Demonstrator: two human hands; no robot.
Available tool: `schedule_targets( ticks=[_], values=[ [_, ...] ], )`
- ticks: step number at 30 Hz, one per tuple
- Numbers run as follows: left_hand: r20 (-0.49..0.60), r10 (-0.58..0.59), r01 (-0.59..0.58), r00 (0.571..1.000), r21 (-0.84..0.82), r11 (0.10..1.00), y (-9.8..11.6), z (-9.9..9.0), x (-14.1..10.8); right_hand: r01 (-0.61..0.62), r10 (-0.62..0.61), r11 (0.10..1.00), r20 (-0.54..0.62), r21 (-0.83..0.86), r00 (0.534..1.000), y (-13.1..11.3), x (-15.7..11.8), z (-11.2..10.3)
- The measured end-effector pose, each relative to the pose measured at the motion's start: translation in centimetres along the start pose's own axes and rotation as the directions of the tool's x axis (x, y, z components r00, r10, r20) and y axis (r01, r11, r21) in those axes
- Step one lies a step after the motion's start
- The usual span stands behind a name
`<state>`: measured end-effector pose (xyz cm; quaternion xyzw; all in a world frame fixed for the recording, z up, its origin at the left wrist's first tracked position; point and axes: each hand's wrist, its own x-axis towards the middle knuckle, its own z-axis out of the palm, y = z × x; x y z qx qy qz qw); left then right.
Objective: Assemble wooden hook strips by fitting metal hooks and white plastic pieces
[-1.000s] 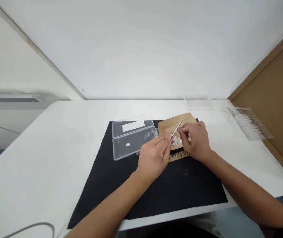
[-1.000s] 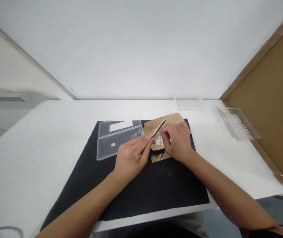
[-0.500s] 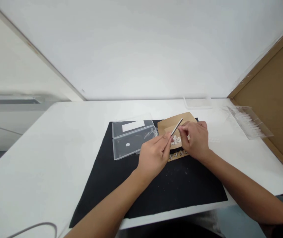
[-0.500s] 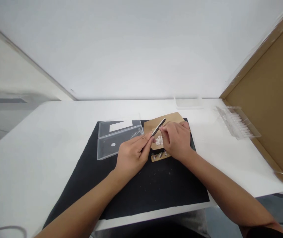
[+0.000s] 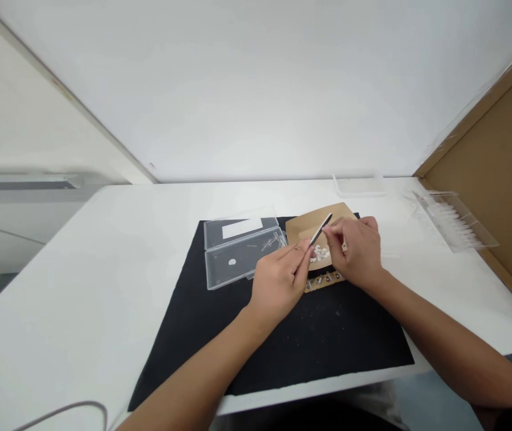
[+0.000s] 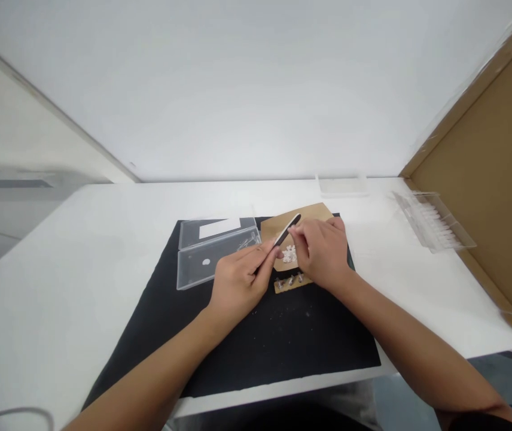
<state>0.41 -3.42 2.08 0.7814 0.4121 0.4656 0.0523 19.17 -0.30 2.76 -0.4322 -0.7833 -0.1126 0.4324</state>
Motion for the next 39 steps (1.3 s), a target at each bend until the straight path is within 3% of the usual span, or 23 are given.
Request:
schedule_targets(
  ticks=[2, 5, 11, 15, 18, 24, 28, 30, 39],
  values=[
    [0.006, -0.008, 0.008, 1.0, -0.006, 1.0, 0.0, 0.0, 0.0, -0.039, 0.039, 0.999, 0.003, 0.003, 0.999, 0.1, 0.0, 0.0],
    [0.002, -0.015, 0.015, 1.0, -0.026, 1.0, 0.1, 0.0, 0.0, -0.006, 0.002, 0.999, 0.079, 0.045, 0.997, 0.2, 0.1, -0.3],
    [0.032, -0.041, 0.045, 0.999, -0.103, 0.994, 0.9, -0.4, 0.1, 0.019, -0.022, 0.998, -0.061, -0.057, 0.998, 0.4, 0.7, -1.0],
    [0.05, -0.044, 0.05, 0.998, -0.117, 0.992, 1.0, -0.3, 0.0, 0.062, -0.063, 0.998, 0.041, 0.003, 0.997, 0.1, 0.5, -1.1],
    [0.047, -0.073, 0.078, 0.996, -0.103, 0.992, 0.8, -0.5, 0.1, 0.046, -0.048, 0.995, 0.027, 0.087, 0.998, 0.3, 0.1, -1.1],
    [0.039, -0.281, 0.271, 0.959, 0.175, 0.947, -0.9, -1.3, 0.6, -0.044, 0.037, 0.976, 0.037, 0.213, 0.999, 1.8, -0.8, -1.1],
    [0.002, -0.486, 0.439, 0.874, 0.424, 0.792, -2.6, -1.7, 1.0, -0.006, -0.008, 0.979, 0.065, 0.204, 0.998, 2.2, -1.1, -1.3],
    [0.006, -0.523, 0.449, 0.853, 0.504, 0.738, -3.2, -2.1, 1.3, 0.009, -0.02, 0.984, 0.06, 0.179, 0.998, 2.3, -1.1, -1.4],
    [-0.004, -0.528, 0.412, 0.849, 0.631, 0.657, -5.5, -3.1, 1.8, 0.027, -0.035, 0.989, 0.052, 0.149, 0.998, 2.4, -1.2, -1.6]
  ],
)
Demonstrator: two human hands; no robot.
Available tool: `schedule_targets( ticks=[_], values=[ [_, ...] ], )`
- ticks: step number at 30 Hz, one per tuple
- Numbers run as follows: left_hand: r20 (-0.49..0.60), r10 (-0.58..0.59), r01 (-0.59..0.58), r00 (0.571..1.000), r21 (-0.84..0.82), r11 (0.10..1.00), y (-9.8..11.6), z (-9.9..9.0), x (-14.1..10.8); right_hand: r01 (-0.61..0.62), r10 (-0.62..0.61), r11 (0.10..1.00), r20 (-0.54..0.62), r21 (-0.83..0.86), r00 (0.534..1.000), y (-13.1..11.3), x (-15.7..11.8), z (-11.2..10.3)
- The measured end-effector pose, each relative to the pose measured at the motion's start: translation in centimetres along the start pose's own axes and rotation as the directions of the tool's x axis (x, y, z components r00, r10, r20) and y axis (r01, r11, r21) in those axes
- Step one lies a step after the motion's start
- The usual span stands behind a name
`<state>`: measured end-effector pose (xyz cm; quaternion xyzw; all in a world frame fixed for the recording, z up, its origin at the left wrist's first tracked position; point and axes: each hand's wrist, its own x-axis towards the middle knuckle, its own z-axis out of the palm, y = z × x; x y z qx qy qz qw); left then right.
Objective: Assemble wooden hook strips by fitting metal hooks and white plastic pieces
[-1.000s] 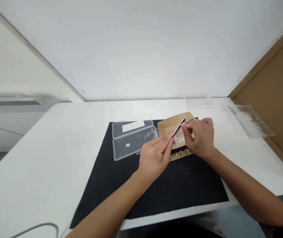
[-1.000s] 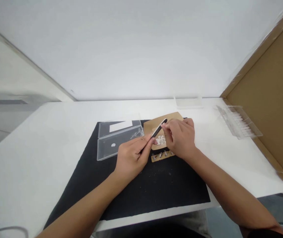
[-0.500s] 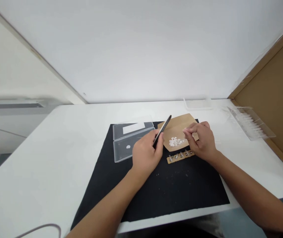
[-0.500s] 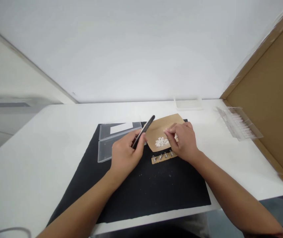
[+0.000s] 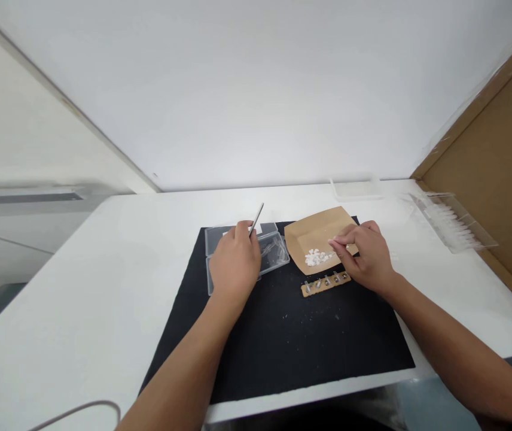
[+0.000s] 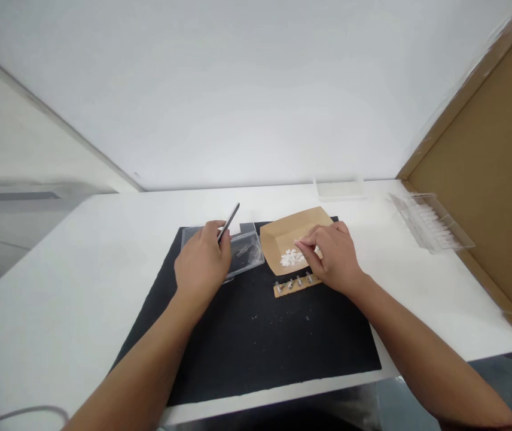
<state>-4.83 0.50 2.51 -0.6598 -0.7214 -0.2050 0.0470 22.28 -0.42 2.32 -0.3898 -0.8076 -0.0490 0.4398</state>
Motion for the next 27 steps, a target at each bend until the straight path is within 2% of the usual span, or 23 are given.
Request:
schedule_targets(
  ticks=[8, 13, 18, 20, 23, 27],
  values=[
    [-0.12, 0.107, -0.099, 0.987, 0.076, 0.992, -2.9, 0.9, 1.9, 0.023, -0.024, 0.997, 0.027, 0.07, 0.999, 0.0, -0.1, 0.1],
    [-0.28, 0.104, -0.102, 0.954, 0.025, 0.995, -3.5, 1.2, 2.2, 0.017, -0.026, 0.983, 0.044, 0.181, 0.999, -0.3, -0.2, 0.0],
    [-0.256, 0.053, -0.048, 0.965, 0.027, 0.999, -2.7, 1.1, 2.0, 0.049, -0.06, 0.98, 0.056, 0.192, 0.997, -0.6, -0.1, -0.1],
    [-0.234, 0.065, -0.057, 0.97, 0.044, 0.997, -2.7, 1.0, 2.1, 0.056, -0.067, 0.984, 0.06, 0.172, 0.996, -0.8, 0.0, -0.1],
    [-0.225, 0.096, -0.085, 0.97, 0.058, 0.995, -3.2, 1.2, 2.4, 0.069, -0.08, 0.984, 0.065, 0.166, 0.995, -0.8, -0.1, -0.1],
    [-0.283, 0.019, -0.002, 0.959, 0.059, 0.998, -4.5, 1.5, 3.0, 0.095, -0.111, 0.978, 0.079, 0.183, 0.991, -0.4, -0.3, 0.0]
  ],
)
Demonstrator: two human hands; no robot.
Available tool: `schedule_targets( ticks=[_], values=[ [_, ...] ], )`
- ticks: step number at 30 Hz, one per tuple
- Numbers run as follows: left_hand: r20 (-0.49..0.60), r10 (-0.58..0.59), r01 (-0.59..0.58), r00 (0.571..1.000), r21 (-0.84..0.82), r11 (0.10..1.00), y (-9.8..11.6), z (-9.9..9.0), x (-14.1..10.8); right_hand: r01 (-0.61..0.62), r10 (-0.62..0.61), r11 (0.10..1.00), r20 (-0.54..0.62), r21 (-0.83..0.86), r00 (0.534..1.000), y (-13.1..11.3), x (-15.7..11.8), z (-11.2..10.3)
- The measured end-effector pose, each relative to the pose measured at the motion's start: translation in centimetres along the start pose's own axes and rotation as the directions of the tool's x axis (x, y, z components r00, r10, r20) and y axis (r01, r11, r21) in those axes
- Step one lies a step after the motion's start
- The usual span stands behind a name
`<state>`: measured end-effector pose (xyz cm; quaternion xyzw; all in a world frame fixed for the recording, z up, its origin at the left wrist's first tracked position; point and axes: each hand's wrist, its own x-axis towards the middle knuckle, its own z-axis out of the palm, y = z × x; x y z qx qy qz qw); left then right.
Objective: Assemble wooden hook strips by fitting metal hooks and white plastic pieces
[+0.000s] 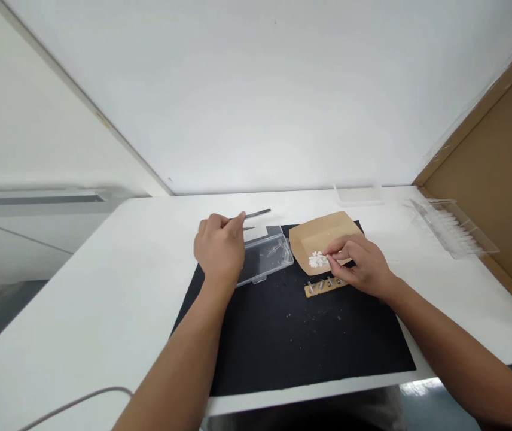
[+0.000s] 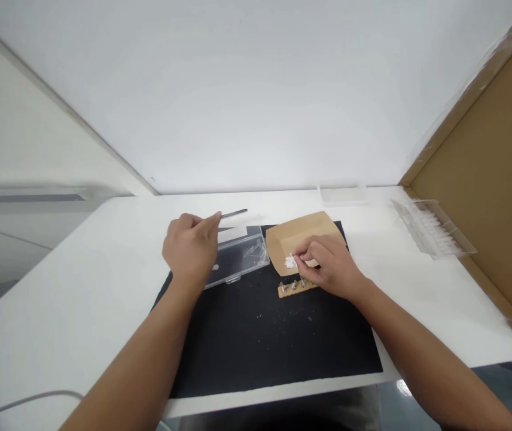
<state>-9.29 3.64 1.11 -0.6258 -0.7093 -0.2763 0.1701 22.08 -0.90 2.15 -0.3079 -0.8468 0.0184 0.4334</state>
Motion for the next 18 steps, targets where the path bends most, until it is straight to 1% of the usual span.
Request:
schedule_targets(
  ticks=[3, 5, 6, 8, 10, 11, 12, 14, 16, 18],
  values=[
    [-0.042, -0.084, 0.083, 0.996, -0.025, 0.996, -1.2, 0.4, 0.5, 0.032, -0.032, 0.999, 0.022, -0.001, 0.999, 0.2, -0.2, 0.0],
    [-0.046, -0.104, 0.102, 0.994, -0.041, 0.994, -2.0, 0.6, 0.9, 0.054, -0.054, 0.999, 0.03, 0.0, 0.998, 0.2, -0.3, 0.0],
    [-0.035, -0.11, 0.109, 0.993, -0.046, 0.993, -2.3, 0.8, 1.0, 0.062, -0.063, 0.998, 0.036, 0.007, 0.997, 0.2, -0.3, 0.0],
    [0.026, -0.09, 0.091, 0.996, -0.058, 0.994, -2.7, 1.1, 1.2, 0.072, -0.073, 0.997, 0.047, 0.025, 0.996, 0.1, -0.3, -0.1],
    [0.078, -0.077, 0.083, 0.994, -0.077, 0.994, -2.9, 1.2, 1.2, 0.076, -0.078, 0.997, 0.057, 0.032, 0.995, 0.2, -0.3, -0.3],
    [0.084, -0.07, 0.078, 0.994, -0.093, 0.993, -2.8, 1.2, 1.1, 0.07, -0.071, 0.997, 0.065, 0.027, 0.995, 0.2, -0.3, -0.4],
    [0.079, -0.057, 0.066, 0.995, -0.116, 0.991, -2.6, 1.2, 1.1, 0.053, -0.055, 0.998, 0.075, 0.02, 0.996, 0.3, -0.3, -0.6],
    [0.029, -0.014, 0.019, 0.999, -0.176, 0.984, -2.1, 1.0, 0.9, 0.0, -0.001, 1.0, 0.11, 0.008, 0.994, 0.5, -0.2, -1.3],
    [-0.039, 0.05, -0.058, 0.998, -0.236, 0.97, -1.3, 0.6, 0.6, -0.045, 0.044, 0.999, 0.162, 0.001, 0.986, 0.5, -0.1, -2.3],
    [-0.092, 0.143, -0.163, 0.986, -0.277, 0.947, -0.3, 0.0, 0.2, -0.046, 0.054, 0.998, 0.237, -0.037, 0.97, 0.3, -0.1, -3.7]
  ],
)
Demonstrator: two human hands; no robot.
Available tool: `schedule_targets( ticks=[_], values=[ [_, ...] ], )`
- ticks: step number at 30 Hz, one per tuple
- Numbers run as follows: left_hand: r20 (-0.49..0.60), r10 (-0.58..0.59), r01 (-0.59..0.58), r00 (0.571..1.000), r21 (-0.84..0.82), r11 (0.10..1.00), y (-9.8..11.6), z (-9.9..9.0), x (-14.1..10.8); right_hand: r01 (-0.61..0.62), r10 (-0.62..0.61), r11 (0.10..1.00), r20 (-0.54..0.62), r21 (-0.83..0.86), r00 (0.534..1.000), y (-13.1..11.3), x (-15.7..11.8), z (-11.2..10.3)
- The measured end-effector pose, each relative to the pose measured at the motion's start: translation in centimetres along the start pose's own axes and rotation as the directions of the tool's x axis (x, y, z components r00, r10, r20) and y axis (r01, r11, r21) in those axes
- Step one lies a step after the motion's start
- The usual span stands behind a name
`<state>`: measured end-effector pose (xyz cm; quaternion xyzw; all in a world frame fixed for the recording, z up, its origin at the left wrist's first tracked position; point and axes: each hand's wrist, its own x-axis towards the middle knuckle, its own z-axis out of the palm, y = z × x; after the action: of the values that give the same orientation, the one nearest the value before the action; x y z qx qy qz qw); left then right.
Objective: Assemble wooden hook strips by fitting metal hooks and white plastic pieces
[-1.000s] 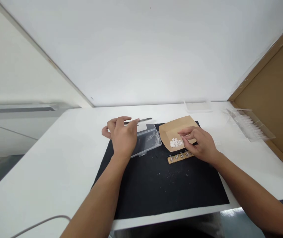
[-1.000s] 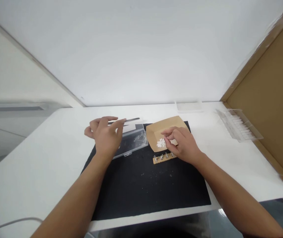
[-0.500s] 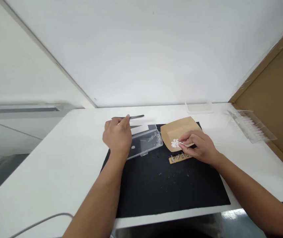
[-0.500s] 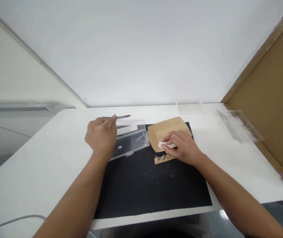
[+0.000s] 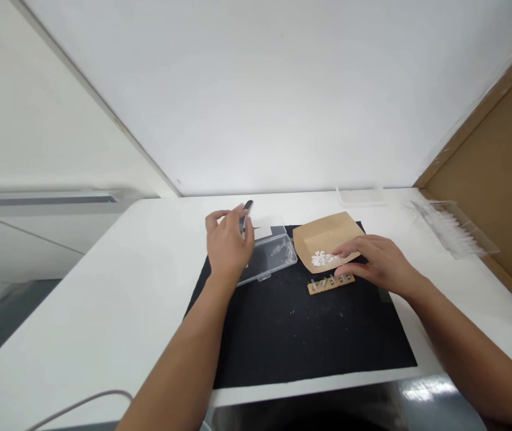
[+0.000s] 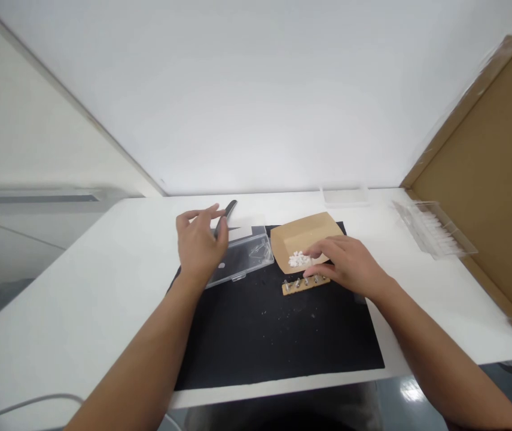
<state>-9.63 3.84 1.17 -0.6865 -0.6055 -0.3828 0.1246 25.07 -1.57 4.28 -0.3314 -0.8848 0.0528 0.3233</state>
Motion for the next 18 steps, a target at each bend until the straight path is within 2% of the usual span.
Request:
schedule_targets(
  ticks=[3, 5, 7, 10, 12, 14, 18],
  values=[
    [-0.002, 0.183, -0.183, 0.983, -0.104, 0.978, 2.0, -0.5, -0.3, -0.015, 0.026, 0.997, 0.146, -0.075, 0.989, -0.5, -1.1, -2.0],
    [0.036, 0.331, -0.318, 0.943, -0.198, 0.927, 3.5, -0.9, -0.7, 0.008, 0.008, 0.997, 0.194, -0.08, 0.981, -0.7, -2.1, -2.8],
    [0.075, 0.478, -0.439, 0.875, -0.294, 0.849, 5.1, -1.3, -1.3, 0.026, -0.003, 0.994, 0.213, -0.108, 0.977, -0.8, -3.1, -3.2],
    [0.121, 0.672, -0.572, 0.73, -0.43, 0.699, 7.4, -1.8, -2.3, 0.016, 0.024, 0.987, 0.248, -0.158, 0.969, -0.5, -4.0, -3.1],
    [0.13, 0.737, -0.619, 0.663, -0.458, 0.638, 8.5, -1.9, -2.9, 0.016, 0.033, 0.985, 0.271, -0.174, 0.962, -0.3, -4.0, -2.9],
    [0.145, 0.773, -0.644, 0.618, -0.47, 0.604, 9.2, -1.9, -3.4, 0.021, 0.036, 0.983, 0.304, -0.184, 0.952, -0.2, -3.7, -2.7],
    [0.228, 0.789, -0.641, 0.571, -0.477, 0.602, 9.5, -1.6, -3.7, 0.035, 0.052, 0.977, 0.39, -0.213, 0.919, 0.0, -3.0, -2.4]
  ],
)
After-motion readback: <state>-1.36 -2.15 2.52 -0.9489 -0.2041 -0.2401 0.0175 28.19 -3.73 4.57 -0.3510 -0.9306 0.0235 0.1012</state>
